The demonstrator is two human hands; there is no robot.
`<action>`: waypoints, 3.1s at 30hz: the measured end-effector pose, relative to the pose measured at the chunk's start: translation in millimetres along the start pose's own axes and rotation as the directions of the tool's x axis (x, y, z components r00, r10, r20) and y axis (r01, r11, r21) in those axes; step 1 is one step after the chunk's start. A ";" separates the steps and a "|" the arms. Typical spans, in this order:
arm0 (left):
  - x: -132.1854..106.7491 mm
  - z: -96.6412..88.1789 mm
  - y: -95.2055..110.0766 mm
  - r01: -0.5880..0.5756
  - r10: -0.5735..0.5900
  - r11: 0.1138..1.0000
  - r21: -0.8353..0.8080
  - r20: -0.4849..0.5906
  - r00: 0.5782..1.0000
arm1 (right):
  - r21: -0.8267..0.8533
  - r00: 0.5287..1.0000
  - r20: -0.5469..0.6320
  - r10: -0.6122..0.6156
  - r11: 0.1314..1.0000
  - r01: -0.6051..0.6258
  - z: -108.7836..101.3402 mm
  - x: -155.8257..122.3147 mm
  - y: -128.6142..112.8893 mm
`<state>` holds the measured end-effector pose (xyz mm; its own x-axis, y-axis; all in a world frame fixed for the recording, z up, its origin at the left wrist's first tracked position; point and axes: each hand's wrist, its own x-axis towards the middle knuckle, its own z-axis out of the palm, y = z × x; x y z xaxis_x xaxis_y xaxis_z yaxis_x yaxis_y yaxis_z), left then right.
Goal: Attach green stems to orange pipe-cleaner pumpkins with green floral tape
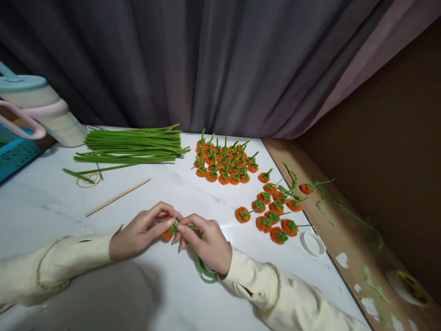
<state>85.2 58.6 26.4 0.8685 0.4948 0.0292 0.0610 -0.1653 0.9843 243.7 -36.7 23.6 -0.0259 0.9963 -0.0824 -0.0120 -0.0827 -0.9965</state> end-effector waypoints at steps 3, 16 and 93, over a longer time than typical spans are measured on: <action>0.2 3.9 -0.2 -0.063 0.076 0.976 0.209 -0.056 0.996 | -0.023 1.000 0.001 -0.010 1.000 0.010 -0.5 -0.3 0.1; -0.4 4.7 -7.0 -0.392 0.473 0.679 0.621 0.039 0.880 | -0.056 1.000 -0.002 -0.011 0.998 0.011 0.2 -1.0 -0.5; -3.4 -8.7 -17.8 -0.513 0.488 0.805 0.297 0.157 0.858 | 0.212 1.000 -0.011 0.019 0.977 -0.016 -2.6 0.1 -5.6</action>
<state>76.8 67.3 10.3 0.8528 0.2098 0.4783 -0.2497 -0.6406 0.7262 246.4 -36.1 29.1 -0.0147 0.9947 -0.1014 -0.2228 -0.1021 -0.9695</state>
